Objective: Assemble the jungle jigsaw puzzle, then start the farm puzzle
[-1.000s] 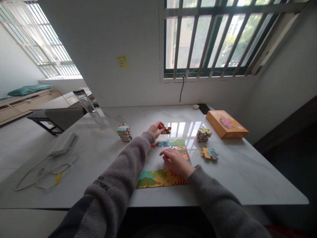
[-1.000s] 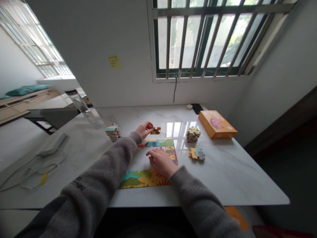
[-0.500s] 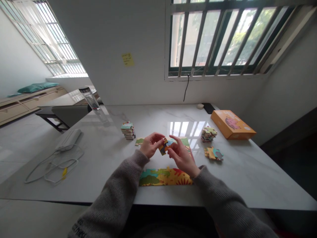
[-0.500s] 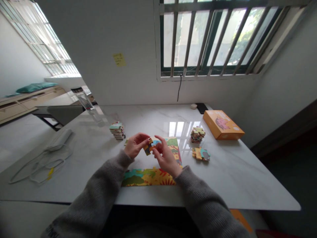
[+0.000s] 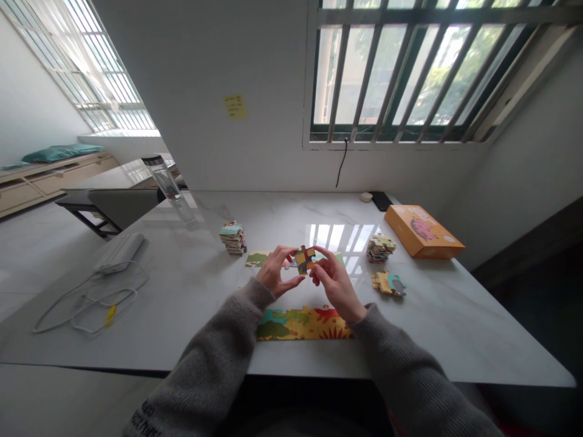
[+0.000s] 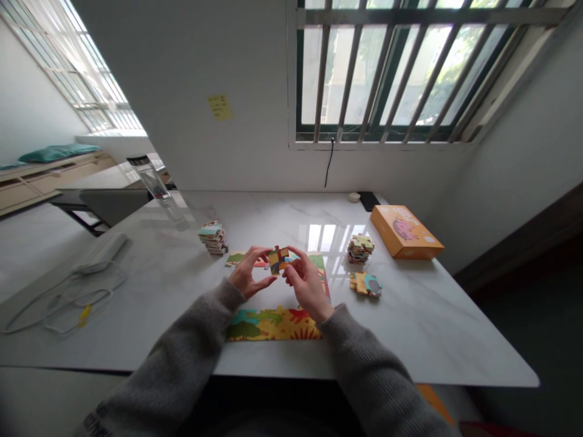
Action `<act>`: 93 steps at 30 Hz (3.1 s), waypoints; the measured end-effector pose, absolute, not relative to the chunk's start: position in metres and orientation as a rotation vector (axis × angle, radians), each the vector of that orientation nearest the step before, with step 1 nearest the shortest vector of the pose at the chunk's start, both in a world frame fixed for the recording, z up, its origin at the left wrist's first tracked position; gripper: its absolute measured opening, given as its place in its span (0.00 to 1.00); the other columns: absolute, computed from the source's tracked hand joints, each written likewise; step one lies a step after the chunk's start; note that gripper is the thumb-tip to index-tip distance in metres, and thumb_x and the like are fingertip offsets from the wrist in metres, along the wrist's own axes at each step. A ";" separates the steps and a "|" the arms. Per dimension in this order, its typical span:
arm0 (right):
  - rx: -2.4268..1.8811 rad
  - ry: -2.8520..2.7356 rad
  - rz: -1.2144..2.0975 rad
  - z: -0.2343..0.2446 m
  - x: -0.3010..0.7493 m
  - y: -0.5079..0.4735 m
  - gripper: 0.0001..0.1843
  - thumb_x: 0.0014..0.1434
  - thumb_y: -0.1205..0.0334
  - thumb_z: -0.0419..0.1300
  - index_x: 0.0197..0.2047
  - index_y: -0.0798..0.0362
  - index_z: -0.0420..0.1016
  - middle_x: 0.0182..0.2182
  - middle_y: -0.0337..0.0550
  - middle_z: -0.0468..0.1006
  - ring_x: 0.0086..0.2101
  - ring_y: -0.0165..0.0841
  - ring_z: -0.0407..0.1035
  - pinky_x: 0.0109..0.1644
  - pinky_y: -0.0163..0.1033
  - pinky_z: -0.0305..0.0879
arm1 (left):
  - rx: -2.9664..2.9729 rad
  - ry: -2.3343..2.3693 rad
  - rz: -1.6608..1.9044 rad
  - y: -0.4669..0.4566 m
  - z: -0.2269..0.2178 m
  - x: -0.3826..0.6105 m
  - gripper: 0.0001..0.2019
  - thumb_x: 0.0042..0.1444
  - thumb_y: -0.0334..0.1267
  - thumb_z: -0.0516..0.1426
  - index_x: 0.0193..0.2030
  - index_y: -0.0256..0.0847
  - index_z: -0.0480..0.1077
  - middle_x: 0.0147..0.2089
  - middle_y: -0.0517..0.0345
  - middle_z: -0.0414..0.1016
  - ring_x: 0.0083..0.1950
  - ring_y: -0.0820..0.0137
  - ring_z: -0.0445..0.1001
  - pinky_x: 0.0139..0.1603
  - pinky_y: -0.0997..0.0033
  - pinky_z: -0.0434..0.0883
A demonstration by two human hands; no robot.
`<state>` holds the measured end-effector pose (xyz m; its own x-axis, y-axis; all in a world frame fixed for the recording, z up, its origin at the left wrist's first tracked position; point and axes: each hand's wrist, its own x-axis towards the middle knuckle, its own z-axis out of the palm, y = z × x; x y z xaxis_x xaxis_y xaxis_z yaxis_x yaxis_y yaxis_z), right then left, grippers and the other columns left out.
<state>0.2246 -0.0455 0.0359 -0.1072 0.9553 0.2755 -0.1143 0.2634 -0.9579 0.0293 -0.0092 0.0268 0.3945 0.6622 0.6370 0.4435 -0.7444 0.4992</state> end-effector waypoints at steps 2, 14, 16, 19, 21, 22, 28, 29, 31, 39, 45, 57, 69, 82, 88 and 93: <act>-0.879 -1.322 1.150 0.037 0.226 -0.045 0.23 0.65 0.53 0.57 0.61 0.48 0.65 0.29 0.35 0.70 0.28 0.30 0.65 0.33 0.38 0.66 | 2.416 0.965 1.270 -0.010 0.028 0.029 0.27 0.54 0.40 0.64 0.60 0.42 0.62 0.48 0.50 0.69 0.45 0.63 0.72 0.47 0.60 0.74; -0.925 -1.324 1.139 0.034 0.230 -0.042 0.17 0.62 0.52 0.61 0.52 0.51 0.72 0.30 0.36 0.70 0.30 0.29 0.65 0.33 0.36 0.65 | 2.507 0.913 1.135 -0.013 0.028 0.031 0.28 0.51 0.41 0.65 0.58 0.41 0.64 0.47 0.51 0.71 0.43 0.63 0.73 0.49 0.58 0.72; -0.923 -1.331 1.144 0.031 0.230 -0.040 0.16 0.63 0.53 0.61 0.50 0.52 0.73 0.30 0.37 0.71 0.30 0.30 0.66 0.34 0.37 0.66 | 2.518 0.919 1.140 -0.013 0.029 0.031 0.28 0.51 0.40 0.65 0.58 0.41 0.63 0.46 0.51 0.71 0.43 0.62 0.73 0.49 0.57 0.72; -0.921 -1.387 1.111 0.029 0.231 -0.039 0.15 0.64 0.53 0.59 0.51 0.51 0.72 0.34 0.41 0.74 0.33 0.31 0.69 0.36 0.39 0.70 | 2.502 0.915 1.152 -0.013 0.029 0.031 0.27 0.50 0.39 0.65 0.57 0.40 0.64 0.45 0.51 0.71 0.43 0.62 0.72 0.48 0.57 0.72; -0.910 -1.504 0.989 0.032 0.233 -0.040 0.15 0.65 0.54 0.59 0.52 0.50 0.72 0.44 0.46 0.74 0.40 0.34 0.71 0.40 0.41 0.73 | 2.450 0.916 1.162 -0.012 0.028 0.031 0.26 0.50 0.38 0.64 0.56 0.40 0.64 0.45 0.51 0.71 0.43 0.62 0.72 0.48 0.57 0.72; -0.895 -1.587 0.903 0.034 0.234 -0.040 0.16 0.64 0.55 0.60 0.54 0.49 0.72 0.49 0.48 0.73 0.45 0.36 0.71 0.43 0.43 0.74 | 2.419 0.919 1.165 -0.011 0.028 0.030 0.26 0.50 0.38 0.64 0.56 0.40 0.64 0.46 0.51 0.71 0.44 0.62 0.72 0.48 0.58 0.73; -0.776 -1.963 0.656 0.041 0.245 -0.039 0.19 0.63 0.59 0.63 0.57 0.47 0.72 0.52 0.49 0.72 0.50 0.39 0.70 0.50 0.48 0.75 | 2.354 0.928 1.122 -0.008 0.023 0.027 0.24 0.48 0.38 0.63 0.53 0.41 0.64 0.45 0.53 0.71 0.44 0.63 0.72 0.49 0.59 0.73; -0.771 -1.980 0.660 0.041 0.246 -0.039 0.19 0.62 0.58 0.64 0.57 0.47 0.72 0.52 0.49 0.72 0.50 0.39 0.70 0.51 0.48 0.75 | 2.349 0.927 1.115 -0.008 0.023 0.027 0.23 0.49 0.38 0.63 0.52 0.41 0.64 0.44 0.53 0.71 0.44 0.63 0.72 0.49 0.59 0.73; -0.773 -2.002 0.685 0.039 0.249 -0.037 0.19 0.62 0.58 0.65 0.56 0.47 0.74 0.53 0.49 0.71 0.51 0.39 0.70 0.53 0.48 0.74 | 2.332 0.932 1.106 -0.008 0.023 0.026 0.22 0.50 0.39 0.63 0.51 0.40 0.65 0.44 0.53 0.71 0.43 0.63 0.72 0.48 0.60 0.73; -0.870 -2.055 0.821 0.037 0.246 -0.038 0.15 0.64 0.57 0.62 0.54 0.46 0.75 0.51 0.45 0.75 0.50 0.36 0.71 0.55 0.47 0.72 | 2.276 0.972 0.851 -0.002 0.029 0.013 0.19 0.53 0.48 0.62 0.47 0.40 0.69 0.38 0.57 0.73 0.40 0.65 0.73 0.47 0.62 0.72; -0.978 -2.119 0.812 0.031 0.240 -0.038 0.13 0.64 0.61 0.62 0.52 0.45 0.75 0.50 0.44 0.75 0.52 0.36 0.71 0.58 0.47 0.68 | 2.249 1.065 0.857 0.003 0.025 -0.035 0.21 0.61 0.50 0.57 0.56 0.42 0.69 0.44 0.54 0.77 0.45 0.64 0.76 0.49 0.63 0.71; -0.877 -2.496 0.439 0.046 0.183 -0.035 0.15 0.62 0.57 0.65 0.52 0.48 0.75 0.51 0.49 0.73 0.53 0.41 0.66 0.57 0.49 0.64 | 2.393 1.380 0.904 0.012 -0.015 -0.125 0.09 0.55 0.35 0.55 0.40 0.40 0.75 0.41 0.52 0.76 0.44 0.63 0.73 0.49 0.62 0.71; -1.056 -2.559 0.138 0.020 0.111 -0.001 0.17 0.63 0.55 0.64 0.53 0.51 0.74 0.51 0.49 0.74 0.50 0.42 0.64 0.52 0.46 0.60 | 2.310 1.349 0.847 0.007 -0.007 -0.123 0.06 0.54 0.40 0.56 0.31 0.40 0.70 0.37 0.54 0.76 0.42 0.64 0.72 0.47 0.63 0.71; -0.940 -2.513 0.301 0.006 0.114 -0.002 0.16 0.65 0.54 0.62 0.54 0.47 0.75 0.54 0.47 0.74 0.53 0.42 0.61 0.57 0.49 0.55 | 2.396 1.453 0.757 0.007 -0.020 -0.124 0.17 0.49 0.43 0.64 0.46 0.42 0.75 0.49 0.51 0.74 0.53 0.57 0.70 0.60 0.52 0.67; -0.923 -2.501 0.298 0.004 0.116 -0.004 0.15 0.69 0.54 0.57 0.55 0.47 0.75 0.54 0.47 0.73 0.53 0.40 0.61 0.59 0.49 0.55 | 2.417 1.468 0.732 0.006 -0.021 -0.123 0.15 0.49 0.42 0.64 0.45 0.43 0.76 0.50 0.52 0.73 0.53 0.57 0.70 0.61 0.52 0.66; -0.945 -2.490 0.292 0.002 0.116 -0.003 0.15 0.69 0.52 0.57 0.55 0.46 0.76 0.53 0.48 0.74 0.54 0.41 0.60 0.58 0.49 0.54 | 2.414 1.505 0.710 0.006 -0.022 -0.122 0.16 0.49 0.43 0.64 0.46 0.44 0.76 0.51 0.52 0.73 0.54 0.56 0.69 0.61 0.50 0.65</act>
<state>0.1157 -0.0028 0.0022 -0.6590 0.6699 0.3419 0.5728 0.7416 -0.3492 -0.1217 0.0057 -0.0215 0.3630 0.8863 0.2874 0.7857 -0.4570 0.4169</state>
